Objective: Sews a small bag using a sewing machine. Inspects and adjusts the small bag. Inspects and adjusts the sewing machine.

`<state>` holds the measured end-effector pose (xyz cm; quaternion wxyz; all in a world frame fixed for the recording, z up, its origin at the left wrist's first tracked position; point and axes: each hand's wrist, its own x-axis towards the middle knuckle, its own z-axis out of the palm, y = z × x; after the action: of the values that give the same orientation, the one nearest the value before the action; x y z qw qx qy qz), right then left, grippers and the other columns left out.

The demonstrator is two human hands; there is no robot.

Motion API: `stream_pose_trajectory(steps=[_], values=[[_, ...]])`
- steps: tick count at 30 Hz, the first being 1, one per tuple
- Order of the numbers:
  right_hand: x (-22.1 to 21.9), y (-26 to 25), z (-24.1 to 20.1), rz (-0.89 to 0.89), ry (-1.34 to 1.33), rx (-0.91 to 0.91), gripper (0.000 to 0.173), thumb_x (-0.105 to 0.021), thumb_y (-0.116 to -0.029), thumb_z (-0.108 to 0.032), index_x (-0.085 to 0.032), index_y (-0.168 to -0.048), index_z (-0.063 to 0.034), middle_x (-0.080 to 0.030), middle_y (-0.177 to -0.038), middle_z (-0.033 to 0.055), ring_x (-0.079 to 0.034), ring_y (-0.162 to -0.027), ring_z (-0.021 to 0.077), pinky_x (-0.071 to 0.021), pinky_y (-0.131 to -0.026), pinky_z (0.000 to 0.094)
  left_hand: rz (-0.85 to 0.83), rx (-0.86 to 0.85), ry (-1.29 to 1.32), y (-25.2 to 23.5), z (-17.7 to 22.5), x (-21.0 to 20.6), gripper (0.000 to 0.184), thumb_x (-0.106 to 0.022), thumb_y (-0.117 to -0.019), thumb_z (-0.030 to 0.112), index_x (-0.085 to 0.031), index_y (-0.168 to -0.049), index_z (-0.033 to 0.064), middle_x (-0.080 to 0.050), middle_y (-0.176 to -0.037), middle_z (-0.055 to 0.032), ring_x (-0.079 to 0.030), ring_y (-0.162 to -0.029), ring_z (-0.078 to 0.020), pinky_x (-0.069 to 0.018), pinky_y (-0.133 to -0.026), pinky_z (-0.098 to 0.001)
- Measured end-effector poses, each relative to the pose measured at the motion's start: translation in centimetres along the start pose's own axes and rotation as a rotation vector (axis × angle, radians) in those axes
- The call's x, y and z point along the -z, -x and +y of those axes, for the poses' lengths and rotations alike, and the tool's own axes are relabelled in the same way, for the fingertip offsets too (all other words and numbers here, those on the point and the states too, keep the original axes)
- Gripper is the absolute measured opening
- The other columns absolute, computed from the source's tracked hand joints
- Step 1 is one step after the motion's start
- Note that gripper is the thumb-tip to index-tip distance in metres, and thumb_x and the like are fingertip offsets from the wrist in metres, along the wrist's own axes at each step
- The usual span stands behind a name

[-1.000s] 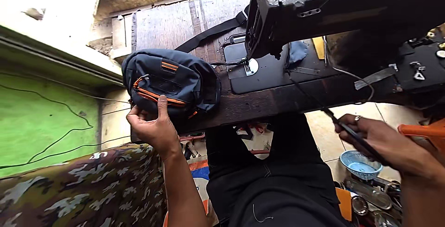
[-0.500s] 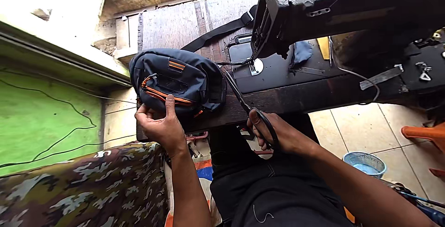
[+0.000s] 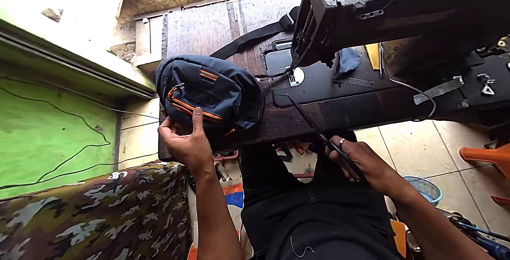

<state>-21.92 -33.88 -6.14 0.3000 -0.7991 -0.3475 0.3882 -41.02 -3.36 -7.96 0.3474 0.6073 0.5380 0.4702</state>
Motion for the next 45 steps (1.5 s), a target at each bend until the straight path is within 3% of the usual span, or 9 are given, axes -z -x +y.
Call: stream_pose_trajectory(steps=[4, 7, 15, 22, 25, 30, 34, 40, 45], values=[[0.8, 2.1, 1.5, -0.052, -0.092, -0.010, 0.062, -0.046, -0.0945, -0.074, -0.062, -0.103, -0.0152, -0.052, -0.062, -0.0087, -0.054, -0.048, 0.0028, -0.0489, -0.045, 0.0228, -0.063, -0.007, 0.002, 0.4, 0.0, -0.3, 0.058, -0.083, -0.0875, 0.028, -0.051, -0.129, 0.0041, -0.063, -0.108, -0.0034, -0.065, -0.094, -0.0076, -0.0559, -0.084, -0.0267], [0.5, 2.3, 2.0, -0.266, -0.415, -0.078, 0.089, -0.039, -0.0776, -0.095, -0.062, -0.108, -0.0148, -0.057, -0.066, -0.0059, -0.061, -0.053, 0.0083, -0.0560, -0.050, 0.0268, -0.069, -0.004, 0.028, 0.6, 0.1, -0.3, 0.053, -0.081, -0.0882, 0.021, -0.051, -0.128, 0.0037, -0.063, -0.106, -0.0027, -0.065, -0.093, -0.0064, -0.0559, -0.083, -0.0253], [-4.4, -1.3, 0.5, -0.579, -1.023, 0.051, 0.090, -0.036, -0.0787, -0.094, -0.059, -0.113, -0.0141, -0.061, -0.073, -0.0025, -0.067, -0.064, 0.0129, -0.0627, -0.061, 0.0344, -0.059, 0.010, 0.049, 0.6, -0.1, 0.1, 0.053, -0.080, -0.0885, 0.018, -0.051, -0.129, 0.0019, -0.062, -0.107, -0.0039, -0.064, -0.095, -0.0066, -0.0551, -0.084, -0.0242], [-3.5, -1.4, -2.2, -0.269, -0.862, -0.120, 0.063, -0.035, -0.1008, -0.069, -0.059, -0.103, -0.0104, -0.048, -0.060, -0.0067, -0.053, -0.047, 0.0043, -0.0516, -0.046, 0.0206, -0.055, -0.001, 0.006, 0.4, -0.1, -0.1, 0.056, -0.081, -0.0874, 0.016, -0.049, -0.131, -0.0012, -0.063, -0.107, -0.0069, -0.064, -0.094, -0.0080, -0.0547, -0.084, -0.0257], [-2.4, 0.5, -0.1, -0.134, -0.691, -0.159, 0.059, -0.041, -0.1002, -0.068, -0.061, -0.103, -0.0120, -0.051, -0.061, -0.0078, -0.054, -0.048, 0.0037, -0.0516, -0.046, 0.0213, -0.017, -0.027, -0.015, -0.3, -0.5, -0.1, 0.058, -0.081, -0.0856, 0.013, -0.049, -0.131, -0.0039, -0.062, -0.107, -0.0091, -0.064, -0.095, -0.0093, -0.0535, -0.086, -0.0261], [0.8, 2.6, 3.4, 0.351, -0.019, -0.147, 0.053, -0.048, -0.1033, -0.055, -0.062, -0.105, -0.0037, -0.056, -0.063, 0.0021, -0.058, -0.051, 0.0162, -0.0532, -0.051, 0.0379, 0.146, 0.000, -0.042, -1.4, -0.2, 0.8, 0.054, -0.080, -0.0861, 0.011, -0.049, -0.127, -0.0076, -0.058, -0.106, -0.0120, -0.060, -0.095, -0.0127, -0.0512, -0.087, -0.0275], [5.0, -0.2, 2.4, 0.559, 0.309, -0.354, 0.055, -0.058, -0.1034, -0.046, -0.062, -0.108, 0.0086, -0.065, -0.080, 0.0262, -0.068, -0.081, 0.0460, -0.0513, -0.075, 0.0633, 0.242, 0.017, -0.079, -1.4, 0.3, 0.1, 0.055, -0.077, -0.0889, 0.012, -0.048, -0.129, -0.0098, -0.058, -0.109, -0.0147, -0.059, -0.101, -0.0146, -0.0487, -0.091, -0.0278], [7.9, -5.4, 2.2, 0.666, 0.435, -0.548, 0.069, -0.055, -0.0997, -0.060, -0.062, -0.108, 0.0077, -0.068, -0.090, 0.0272, -0.069, -0.091, 0.0475, -0.0526, -0.075, 0.0633, 0.244, -0.031, -0.002, -0.7, 0.5, -2.7, 0.059, -0.074, -0.0932, 0.017, -0.043, -0.135, -0.0103, -0.058, -0.113, -0.0157, -0.060, -0.103, -0.0129, -0.0488, -0.093, -0.0258], [7.7, -6.0, 2.6, 0.778, 0.506, -0.484, 0.063, -0.061, -0.1009, -0.047, -0.058, -0.129, 0.0094, -0.064, -0.115, 0.0325, -0.066, -0.101, 0.0500, -0.0531, -0.079, 0.0646, 0.216, -0.087, 0.091, -0.2, -0.3, -3.9, 0.062, -0.076, -0.0932, 0.017, -0.040, -0.136, -0.0096, -0.059, -0.110, -0.0134, -0.063, -0.099, -0.0106, -0.0524, -0.090, -0.0245]])
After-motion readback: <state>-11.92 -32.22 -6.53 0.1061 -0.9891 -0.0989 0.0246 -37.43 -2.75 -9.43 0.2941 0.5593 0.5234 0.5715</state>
